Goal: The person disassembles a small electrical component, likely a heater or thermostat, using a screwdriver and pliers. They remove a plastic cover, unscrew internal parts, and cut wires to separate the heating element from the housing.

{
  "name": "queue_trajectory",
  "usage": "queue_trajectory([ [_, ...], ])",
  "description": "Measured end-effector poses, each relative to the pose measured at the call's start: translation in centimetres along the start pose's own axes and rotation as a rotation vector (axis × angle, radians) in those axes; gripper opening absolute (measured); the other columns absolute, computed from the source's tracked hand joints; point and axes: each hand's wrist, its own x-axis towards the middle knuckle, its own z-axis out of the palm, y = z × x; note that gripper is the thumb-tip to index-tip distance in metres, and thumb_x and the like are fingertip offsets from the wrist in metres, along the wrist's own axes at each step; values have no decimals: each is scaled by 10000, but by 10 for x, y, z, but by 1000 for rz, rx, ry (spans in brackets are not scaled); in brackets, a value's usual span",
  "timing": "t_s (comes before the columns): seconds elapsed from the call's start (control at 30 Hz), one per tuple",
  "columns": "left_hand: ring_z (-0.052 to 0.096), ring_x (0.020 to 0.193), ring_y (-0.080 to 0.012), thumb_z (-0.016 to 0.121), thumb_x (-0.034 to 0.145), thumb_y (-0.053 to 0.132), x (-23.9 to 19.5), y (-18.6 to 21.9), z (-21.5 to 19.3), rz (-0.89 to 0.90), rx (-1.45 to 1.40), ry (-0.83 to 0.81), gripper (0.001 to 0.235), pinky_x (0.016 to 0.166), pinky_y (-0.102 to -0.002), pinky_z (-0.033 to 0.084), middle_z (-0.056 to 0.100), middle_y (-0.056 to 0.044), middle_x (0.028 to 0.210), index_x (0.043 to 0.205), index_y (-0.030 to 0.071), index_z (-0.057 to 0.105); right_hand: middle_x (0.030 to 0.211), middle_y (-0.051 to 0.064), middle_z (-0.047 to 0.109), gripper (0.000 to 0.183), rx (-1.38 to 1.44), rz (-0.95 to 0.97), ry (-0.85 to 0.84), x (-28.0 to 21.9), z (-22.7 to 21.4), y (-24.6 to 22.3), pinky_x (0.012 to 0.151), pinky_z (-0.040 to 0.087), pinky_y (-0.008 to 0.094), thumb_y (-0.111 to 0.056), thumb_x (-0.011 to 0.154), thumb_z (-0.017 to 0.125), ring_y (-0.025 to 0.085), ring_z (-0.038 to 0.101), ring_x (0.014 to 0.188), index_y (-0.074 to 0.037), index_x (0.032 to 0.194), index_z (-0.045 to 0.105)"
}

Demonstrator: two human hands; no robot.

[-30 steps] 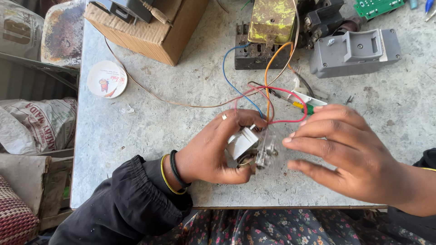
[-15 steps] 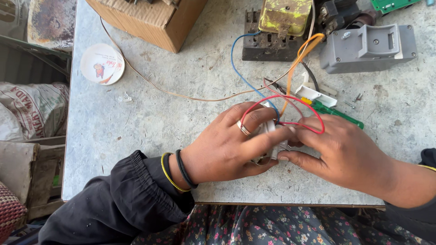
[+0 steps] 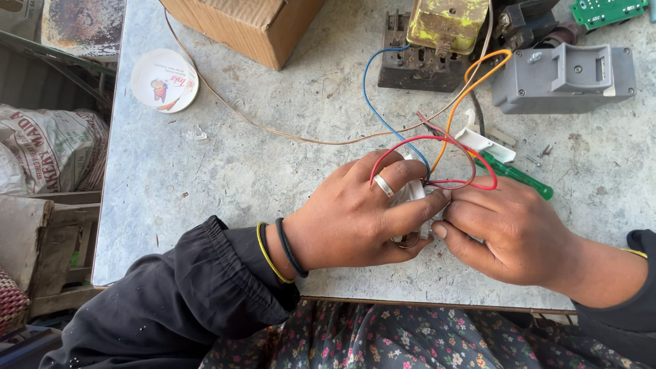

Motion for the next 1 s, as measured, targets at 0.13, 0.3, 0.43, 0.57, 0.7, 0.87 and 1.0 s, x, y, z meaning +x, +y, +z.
queue_trajectory([
  [0.13,612,1193,-334,823,887,368,2,-6,-4,27,-75,13,536,1061,-453,530,575,-114,1316,1343,179,614,833,87,657,175,-101,-35,-66,0,-6,0,691,522,454,-205,794,765,312,656,788,-64,791,661],
  [0.3,623,1178,-321,826,853,382,3,-11,-16,-90,-166,-51,540,1033,-434,522,598,-117,1265,1314,180,631,1003,81,684,328,-153,-51,64,0,-14,-2,744,549,399,-222,792,815,263,667,877,-35,1031,687],
  [0.43,606,1142,-344,847,818,423,8,-6,-18,-89,-165,-74,607,1015,-450,501,607,-135,1245,1323,167,627,1034,73,710,283,-186,-142,87,3,-13,-4,765,569,395,-169,799,837,252,694,903,-56,1031,722],
  [0.57,618,1155,-322,845,823,384,10,-4,-18,-121,-172,-71,560,1026,-441,499,625,-121,1237,1299,191,624,1067,107,724,287,-251,-231,56,5,-18,-3,849,583,414,-118,794,753,290,717,996,-34,1067,733],
  [0.7,633,1185,-297,832,844,332,11,-4,-21,-136,-295,-66,604,1064,-437,492,646,-103,1187,1376,160,604,1028,121,739,317,-302,-275,25,5,-18,-1,835,592,427,-90,760,707,304,725,985,-17,1065,750],
  [0.87,635,1180,-301,835,823,305,12,-2,-22,-160,-386,-87,614,1049,-429,496,664,-112,1175,1373,151,611,960,94,703,255,-216,-331,78,1,-9,4,777,601,406,-112,782,817,271,730,917,-25,1004,727],
  [1.0,642,1188,-296,839,806,288,8,-8,-19,-147,-431,-85,575,1060,-424,496,675,-104,1185,1324,156,628,936,87,696,320,-182,-345,72,0,-5,8,721,589,393,-141,749,878,272,735,866,-37,996,705],
])
